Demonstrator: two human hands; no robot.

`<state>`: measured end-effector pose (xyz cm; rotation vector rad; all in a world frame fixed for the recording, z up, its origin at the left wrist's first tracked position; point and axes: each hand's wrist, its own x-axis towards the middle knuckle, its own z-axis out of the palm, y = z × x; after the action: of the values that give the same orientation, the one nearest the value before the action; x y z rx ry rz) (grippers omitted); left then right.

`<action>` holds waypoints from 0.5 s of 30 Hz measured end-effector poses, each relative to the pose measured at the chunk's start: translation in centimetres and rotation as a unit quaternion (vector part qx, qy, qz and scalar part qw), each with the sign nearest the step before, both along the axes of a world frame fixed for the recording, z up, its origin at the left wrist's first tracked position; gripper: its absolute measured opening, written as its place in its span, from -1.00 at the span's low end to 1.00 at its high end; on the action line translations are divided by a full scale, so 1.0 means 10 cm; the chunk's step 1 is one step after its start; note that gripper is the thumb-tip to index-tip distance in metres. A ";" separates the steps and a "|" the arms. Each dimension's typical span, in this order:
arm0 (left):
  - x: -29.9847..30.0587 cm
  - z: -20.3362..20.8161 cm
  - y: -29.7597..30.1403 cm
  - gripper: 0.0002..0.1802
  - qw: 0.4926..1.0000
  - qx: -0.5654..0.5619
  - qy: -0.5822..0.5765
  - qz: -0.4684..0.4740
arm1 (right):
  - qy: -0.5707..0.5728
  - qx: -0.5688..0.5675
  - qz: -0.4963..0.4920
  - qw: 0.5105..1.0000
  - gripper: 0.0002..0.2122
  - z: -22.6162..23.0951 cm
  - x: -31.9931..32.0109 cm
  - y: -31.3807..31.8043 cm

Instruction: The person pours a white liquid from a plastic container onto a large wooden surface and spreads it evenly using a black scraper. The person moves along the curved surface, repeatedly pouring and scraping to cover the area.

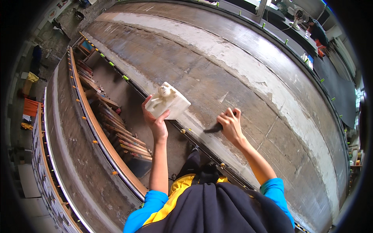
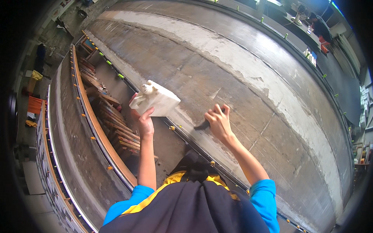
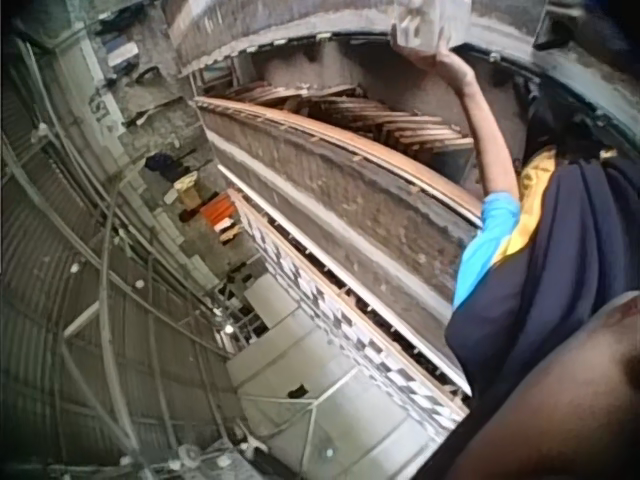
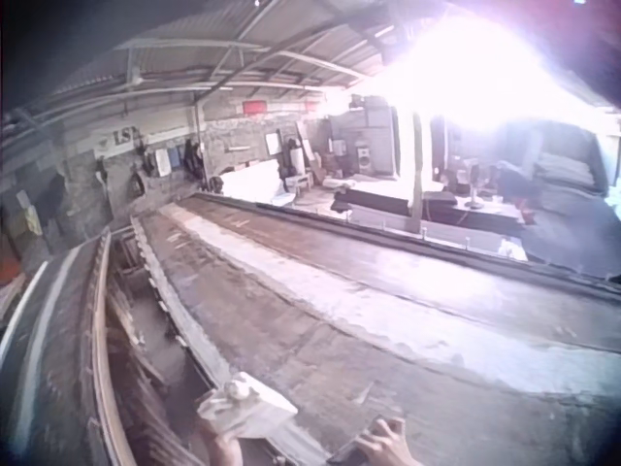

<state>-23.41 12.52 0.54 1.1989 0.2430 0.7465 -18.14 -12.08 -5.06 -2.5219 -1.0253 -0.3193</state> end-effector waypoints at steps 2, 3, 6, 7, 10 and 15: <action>0.01 -0.01 0.02 -0.24 1.000 -0.003 0.004 -0.007 | -0.046 0.041 -0.016 0.998 -0.89 0.04 0.26 0.25; 0.02 0.02 0.01 -0.23 1.000 -0.010 0.006 -0.016 | -0.063 0.051 -0.034 0.996 -0.90 0.04 0.40 0.38; 0.04 0.01 0.00 -0.22 0.999 0.020 0.019 -0.038 | -0.077 0.069 -0.049 0.993 -0.92 -0.09 0.60 0.62; 0.06 0.02 -0.02 -0.21 0.999 0.014 0.021 -0.042 | -0.078 0.075 -0.059 0.992 -0.91 -0.14 0.60 0.61; 0.02 -0.08 -0.02 -0.21 0.998 0.008 0.034 -0.050 | -0.052 0.060 -0.036 0.996 -0.90 -0.12 0.32 0.45; 0.05 -0.07 -0.14 -0.18 0.993 0.066 0.032 -0.092 | -0.022 0.019 -0.037 0.999 -0.85 -0.04 -0.31 -0.28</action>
<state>-22.91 11.12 -0.14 1.3515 0.1360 0.5710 -21.27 -14.86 -5.49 -2.5341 -0.9335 -0.4131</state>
